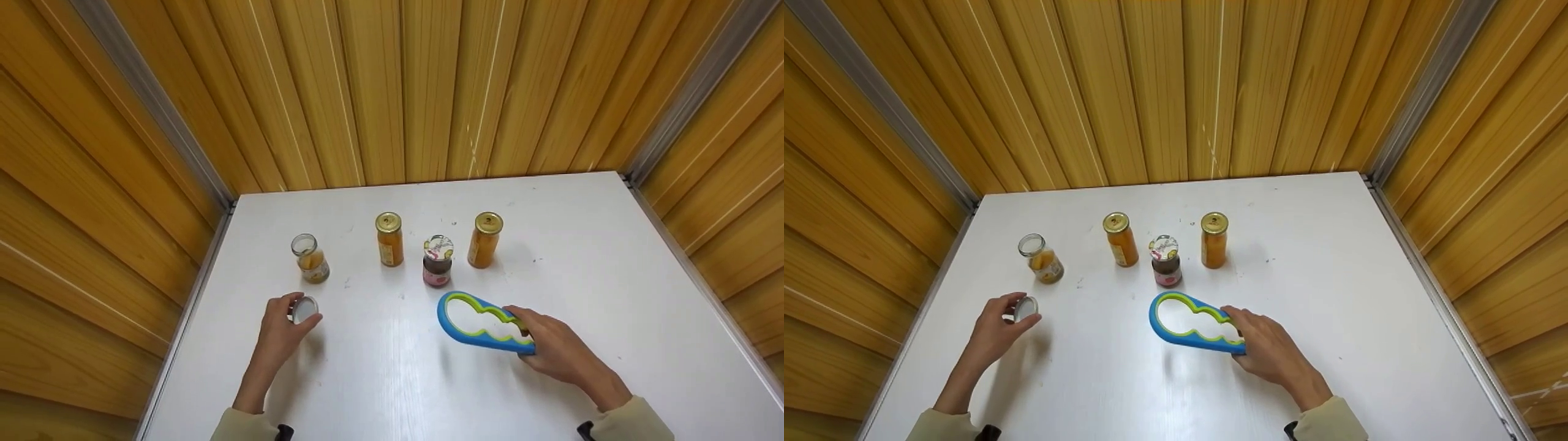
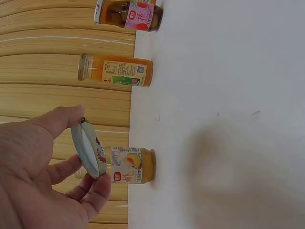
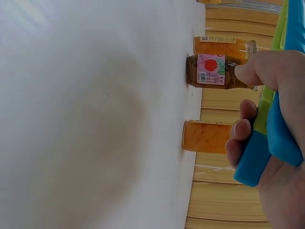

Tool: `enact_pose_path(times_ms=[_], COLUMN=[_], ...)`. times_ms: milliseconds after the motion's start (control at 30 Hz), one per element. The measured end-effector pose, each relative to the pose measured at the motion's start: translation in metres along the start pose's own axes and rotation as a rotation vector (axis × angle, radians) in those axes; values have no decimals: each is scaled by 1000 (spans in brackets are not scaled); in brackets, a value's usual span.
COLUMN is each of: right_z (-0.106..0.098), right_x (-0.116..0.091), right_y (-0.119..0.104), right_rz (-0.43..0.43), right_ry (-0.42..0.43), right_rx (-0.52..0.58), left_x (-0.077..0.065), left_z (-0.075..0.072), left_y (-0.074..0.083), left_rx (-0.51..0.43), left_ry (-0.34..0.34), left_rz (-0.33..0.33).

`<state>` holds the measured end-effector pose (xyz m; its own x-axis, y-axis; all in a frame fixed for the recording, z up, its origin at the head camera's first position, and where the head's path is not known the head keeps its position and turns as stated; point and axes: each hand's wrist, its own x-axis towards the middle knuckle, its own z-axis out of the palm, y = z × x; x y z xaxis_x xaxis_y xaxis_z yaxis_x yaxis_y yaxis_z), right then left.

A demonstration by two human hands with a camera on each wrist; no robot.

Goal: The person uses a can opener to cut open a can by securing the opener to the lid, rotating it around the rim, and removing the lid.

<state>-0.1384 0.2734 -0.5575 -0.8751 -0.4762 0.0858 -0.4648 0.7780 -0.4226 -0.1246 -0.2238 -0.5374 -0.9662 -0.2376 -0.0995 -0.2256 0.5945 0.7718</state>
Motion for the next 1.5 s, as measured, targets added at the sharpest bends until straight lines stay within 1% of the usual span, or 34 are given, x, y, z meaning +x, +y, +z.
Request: enact_pose_path(times_ms=[67, 200, 300, 400, 533, 900, 1100, 1300, 1500], right_z=[0, -1, -1, -1, 1, 3, 5, 6, 6], right_x=[-1, -5, -7, -7, -8, -8, -9, -10, -10], right_y=[1, 4, 6, 7, 6, 4, 4, 6, 8], right_rz=[-2, -25, -30, -15, -2, 50, 42, 23, 18], right_ry=[6, 33, 42, 39, 31, -3, 6, 32, 32], right_rx=[-3, -24, -35, -30, -12, 0, 0, -14, -13], left_x=[1, 4, 8, 14, 21, 36, 42, 47, 51], left_z=[0, 3, 7, 10, 13, 25, 30, 33, 37], left_y=[-1, -7, -12, -18, -23, -33, -39, -43, -46], left_rx=[35, 120, 161, 177, 189, 196, 207, 240, 253], left_ry=[7, 50, 77, 76, 67, 25, 4, 4, 8], left_rz=[1, 58, 93, 80, 43, -14, -32, -38, -52])
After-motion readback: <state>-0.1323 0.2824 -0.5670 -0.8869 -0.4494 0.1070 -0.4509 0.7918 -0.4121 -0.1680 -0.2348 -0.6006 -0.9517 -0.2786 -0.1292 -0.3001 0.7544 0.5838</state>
